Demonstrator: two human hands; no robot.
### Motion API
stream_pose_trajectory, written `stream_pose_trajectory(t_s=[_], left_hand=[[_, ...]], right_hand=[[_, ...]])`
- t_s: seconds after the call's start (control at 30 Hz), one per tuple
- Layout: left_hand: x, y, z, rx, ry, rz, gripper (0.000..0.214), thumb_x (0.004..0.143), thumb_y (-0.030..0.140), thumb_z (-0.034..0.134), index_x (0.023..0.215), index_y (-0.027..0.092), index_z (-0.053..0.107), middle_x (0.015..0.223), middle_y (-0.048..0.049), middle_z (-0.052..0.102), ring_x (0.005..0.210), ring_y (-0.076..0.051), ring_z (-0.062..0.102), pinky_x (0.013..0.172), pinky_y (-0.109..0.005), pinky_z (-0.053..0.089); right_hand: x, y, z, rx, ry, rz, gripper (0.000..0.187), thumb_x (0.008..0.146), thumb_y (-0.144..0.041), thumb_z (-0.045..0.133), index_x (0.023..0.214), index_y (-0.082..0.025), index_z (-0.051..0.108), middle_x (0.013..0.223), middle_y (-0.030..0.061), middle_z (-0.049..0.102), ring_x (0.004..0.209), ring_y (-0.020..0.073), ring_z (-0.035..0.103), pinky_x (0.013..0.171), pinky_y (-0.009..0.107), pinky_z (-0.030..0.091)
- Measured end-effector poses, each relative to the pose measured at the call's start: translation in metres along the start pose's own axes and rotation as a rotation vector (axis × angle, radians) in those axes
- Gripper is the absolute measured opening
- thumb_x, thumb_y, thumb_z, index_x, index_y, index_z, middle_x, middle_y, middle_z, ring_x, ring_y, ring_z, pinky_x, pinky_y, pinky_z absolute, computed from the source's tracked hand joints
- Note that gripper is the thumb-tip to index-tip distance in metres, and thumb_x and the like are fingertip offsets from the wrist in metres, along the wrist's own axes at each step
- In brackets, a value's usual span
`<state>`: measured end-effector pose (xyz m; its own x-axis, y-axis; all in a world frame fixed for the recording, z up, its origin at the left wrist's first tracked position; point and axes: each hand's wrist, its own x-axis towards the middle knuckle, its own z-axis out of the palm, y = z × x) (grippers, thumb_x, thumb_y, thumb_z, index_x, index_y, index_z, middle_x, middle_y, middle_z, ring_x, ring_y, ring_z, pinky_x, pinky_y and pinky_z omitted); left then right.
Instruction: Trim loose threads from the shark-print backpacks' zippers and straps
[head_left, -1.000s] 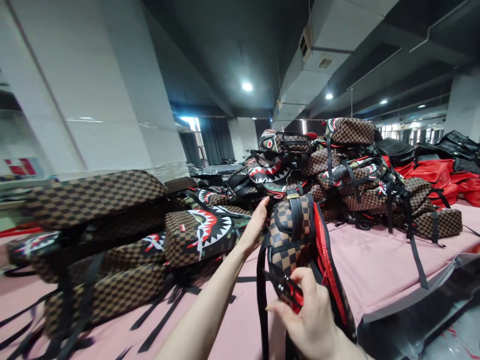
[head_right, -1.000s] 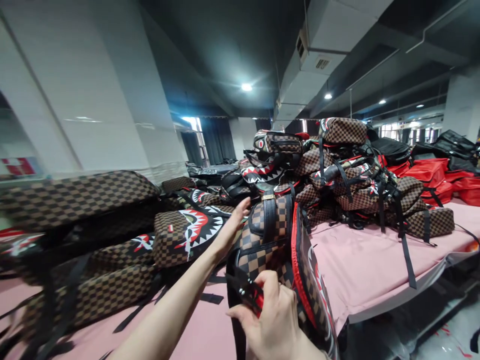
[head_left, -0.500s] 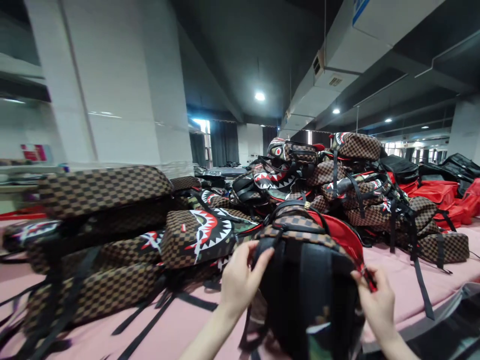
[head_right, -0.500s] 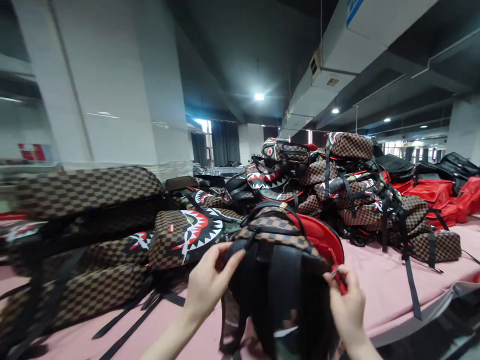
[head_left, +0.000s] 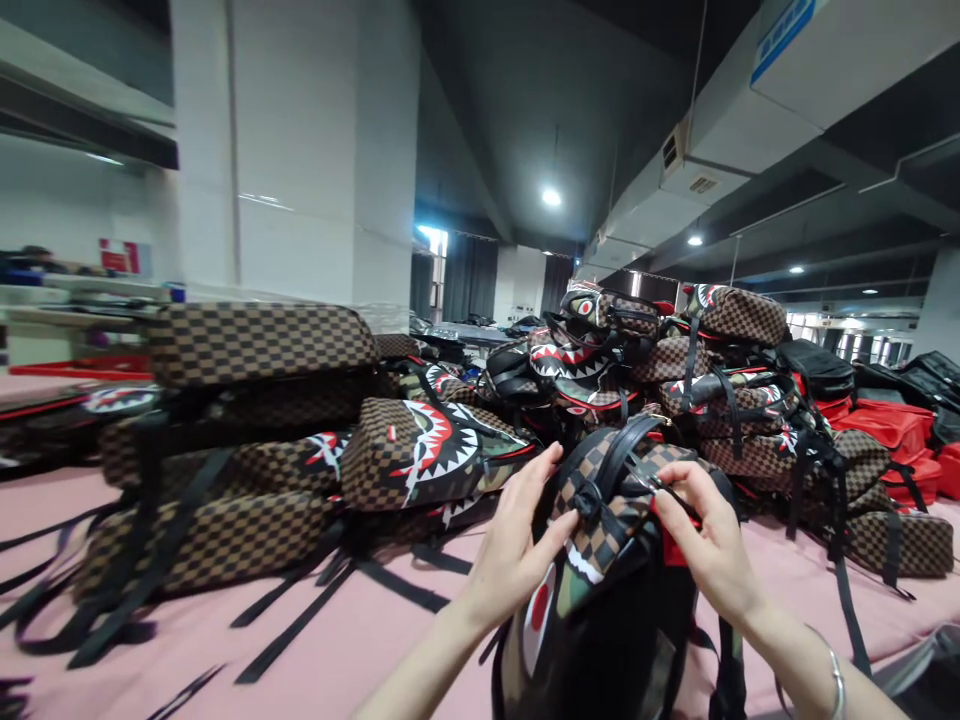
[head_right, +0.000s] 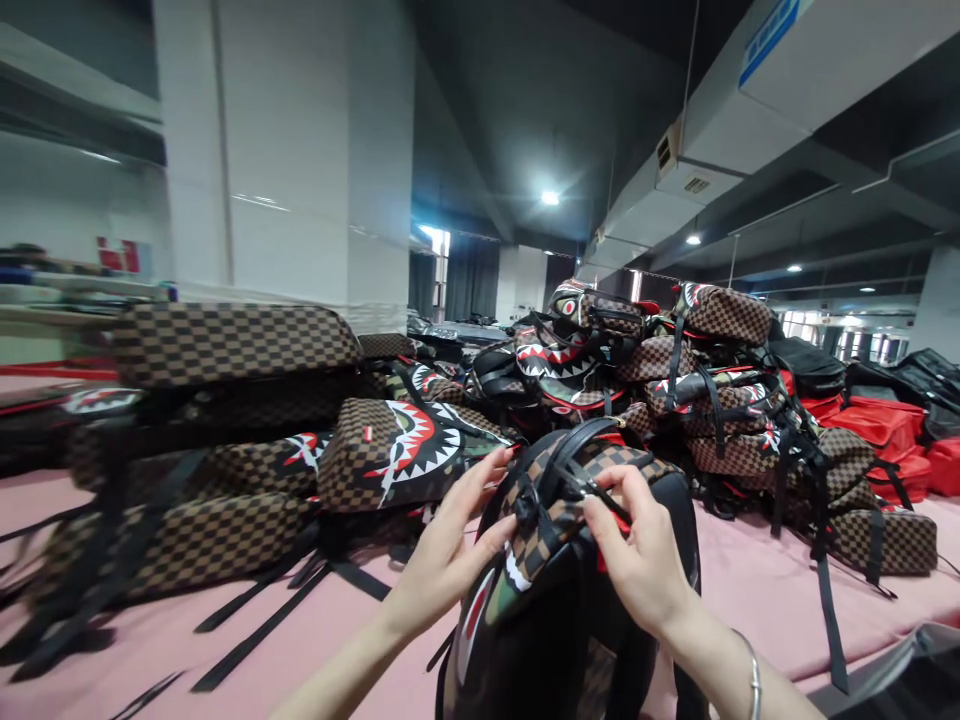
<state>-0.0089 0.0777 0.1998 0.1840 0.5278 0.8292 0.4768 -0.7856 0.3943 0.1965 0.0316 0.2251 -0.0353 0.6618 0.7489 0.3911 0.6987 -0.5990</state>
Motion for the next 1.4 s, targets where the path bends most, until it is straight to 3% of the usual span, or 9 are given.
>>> stream_pose_trajectory(t_s=[0.1,0.17,0.27,0.43,0.63,0.77,1.17,1.3,1.4], left_hand=[[0.001,-0.004,-0.008,-0.229,-0.147,-0.070,0.036,0.081,0.028,0.049,0.116,0.025,0.054,0.139,-0.0075,0.037,0.128,-0.027,0.031,0.105,-0.046,0.027],[-0.003,-0.007,-0.012,-0.426,-0.095,-0.144,0.019,0.078,0.026,0.048,0.087,0.021,0.065,0.134,-0.0079,0.042,0.124,-0.029,0.038,0.102,-0.045,0.032],[-0.007,-0.014,-0.016,-0.610,0.015,-0.232,0.020,0.077,0.025,0.047,0.061,0.018,0.057,0.120,-0.0097,0.053,0.110,-0.028,0.051,0.093,-0.042,0.042],[0.006,-0.017,-0.018,-0.531,0.051,-0.178,0.013,0.075,0.029,0.058,0.083,0.020,0.065,0.103,-0.0082,0.055,0.098,-0.022,0.054,0.082,-0.033,0.048],[0.029,-0.009,-0.027,-0.420,-0.255,-0.005,0.014,0.071,0.031,0.064,0.080,0.023,0.071,0.090,-0.0051,0.052,0.087,-0.018,0.054,0.076,-0.028,0.048],[0.037,-0.004,-0.030,-0.358,-0.361,0.030,0.013,0.072,0.032,0.063,0.079,0.024,0.071,0.086,-0.0034,0.049,0.083,-0.016,0.052,0.078,-0.028,0.047],[0.028,0.022,-0.029,-0.203,-0.373,0.020,0.019,0.063,0.033,0.070,0.083,0.031,0.071,0.115,-0.0042,0.054,0.113,-0.026,0.045,0.099,-0.041,0.035],[0.024,0.030,-0.022,-0.273,-0.269,-0.108,0.004,0.063,0.029,0.068,0.065,0.027,0.071,0.105,-0.0038,0.059,0.104,-0.025,0.052,0.097,-0.041,0.036],[0.026,0.032,-0.018,-0.425,-0.164,-0.263,0.013,0.062,0.032,0.065,0.056,0.021,0.066,0.093,-0.0057,0.064,0.092,-0.025,0.057,0.089,-0.040,0.041]], right_hand=[[0.002,-0.010,0.009,-0.135,-0.006,-0.070,0.017,0.086,-0.034,0.048,0.093,-0.018,0.050,0.072,-0.0003,0.060,0.062,0.0118,0.057,0.057,0.020,0.044],[0.001,-0.014,0.012,-0.248,-0.026,-0.129,0.014,0.087,-0.031,0.048,0.091,-0.019,0.051,0.073,0.0004,0.060,0.061,0.0119,0.057,0.058,0.020,0.044],[-0.002,-0.018,0.012,-0.377,-0.079,-0.215,0.013,0.088,-0.029,0.045,0.088,-0.019,0.054,0.071,0.0012,0.061,0.060,0.0121,0.057,0.058,0.021,0.044],[-0.009,-0.020,0.008,-0.594,-0.155,-0.362,0.017,0.089,-0.027,0.043,0.090,-0.017,0.057,0.072,0.0046,0.062,0.063,0.0143,0.060,0.060,0.022,0.045],[-0.020,-0.026,0.004,-0.592,-0.157,-0.364,0.013,0.088,-0.024,0.044,0.095,-0.018,0.054,0.075,0.0035,0.062,0.063,0.0132,0.060,0.058,0.021,0.046],[-0.023,-0.027,0.003,-0.489,-0.103,-0.295,0.013,0.088,-0.022,0.044,0.099,-0.019,0.050,0.074,0.0017,0.062,0.059,0.0125,0.061,0.053,0.019,0.046],[-0.026,-0.012,0.009,-0.356,-0.048,-0.137,0.013,0.088,-0.026,0.045,0.099,-0.019,0.046,0.074,0.0023,0.064,0.062,0.0143,0.064,0.052,0.019,0.048],[-0.026,-0.012,0.009,-0.317,-0.029,-0.123,0.019,0.087,-0.025,0.047,0.104,-0.018,0.043,0.076,0.0022,0.065,0.060,0.0134,0.063,0.052,0.020,0.047],[-0.024,-0.018,0.006,-0.355,-0.057,-0.158,0.013,0.086,-0.025,0.048,0.098,-0.019,0.048,0.073,0.0010,0.063,0.059,0.0126,0.062,0.053,0.020,0.047]])
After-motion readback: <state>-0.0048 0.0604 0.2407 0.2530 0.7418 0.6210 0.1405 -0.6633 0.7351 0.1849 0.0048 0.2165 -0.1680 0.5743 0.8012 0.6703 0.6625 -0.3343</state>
